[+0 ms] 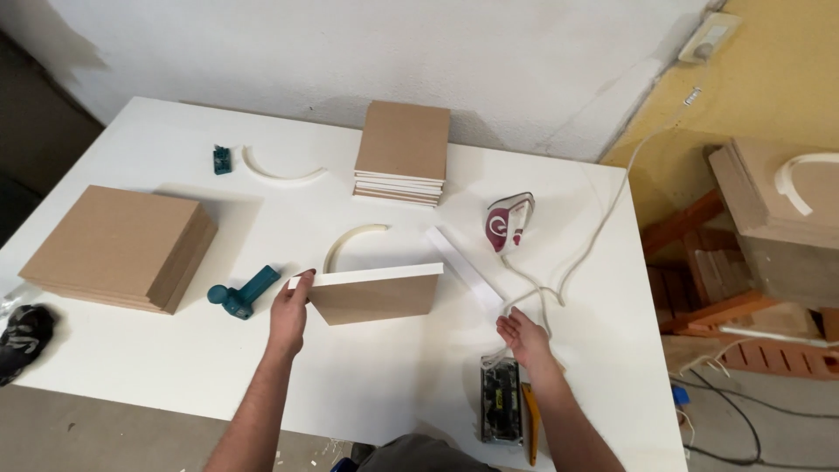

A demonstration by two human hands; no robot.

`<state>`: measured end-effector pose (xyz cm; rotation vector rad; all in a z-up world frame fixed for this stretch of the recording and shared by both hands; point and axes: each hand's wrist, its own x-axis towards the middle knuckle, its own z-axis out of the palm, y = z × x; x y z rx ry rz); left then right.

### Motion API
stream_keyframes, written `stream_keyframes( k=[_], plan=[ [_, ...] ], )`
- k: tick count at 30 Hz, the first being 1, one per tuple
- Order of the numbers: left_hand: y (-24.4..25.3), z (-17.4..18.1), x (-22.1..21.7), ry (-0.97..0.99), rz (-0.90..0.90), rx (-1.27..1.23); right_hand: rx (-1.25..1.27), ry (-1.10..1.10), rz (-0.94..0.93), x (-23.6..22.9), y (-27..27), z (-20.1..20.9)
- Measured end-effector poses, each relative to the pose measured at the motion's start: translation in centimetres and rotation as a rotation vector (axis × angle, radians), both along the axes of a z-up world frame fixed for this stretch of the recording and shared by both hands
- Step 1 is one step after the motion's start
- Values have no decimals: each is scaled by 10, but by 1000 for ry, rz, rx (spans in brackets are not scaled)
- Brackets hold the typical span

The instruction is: The person irons a white strip onto a curved wooden piece, then uses a small wooden block to press it. They then sand the edges of a square wooden board using a sanding block and a scraper, flipping the board to work on different sides. Finally, they place the white strip onto the sanded board.

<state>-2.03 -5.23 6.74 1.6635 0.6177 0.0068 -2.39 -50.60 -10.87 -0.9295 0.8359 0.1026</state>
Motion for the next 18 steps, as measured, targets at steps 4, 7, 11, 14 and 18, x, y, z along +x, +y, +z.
stream_keyframes(
  k=[4, 7, 11, 14, 18],
  plan=[
    [8, -18, -1, -91, -29, -24, -391, -27, 123, -60, -34, 30],
    [13, -26, -4, -316, -163, -14, -976, 175, 419, -100, -70, 38],
    [37, -94, 20, -408, -288, -103, -1504, 220, 811, -114, -63, 54],
    [27, -79, 27, -407, -259, -23, -1658, 150, 1007, -111, -52, 54],
    [29, -90, 43, -383, -267, 53, -1682, 55, 1146, -92, -70, 40]
  ],
)
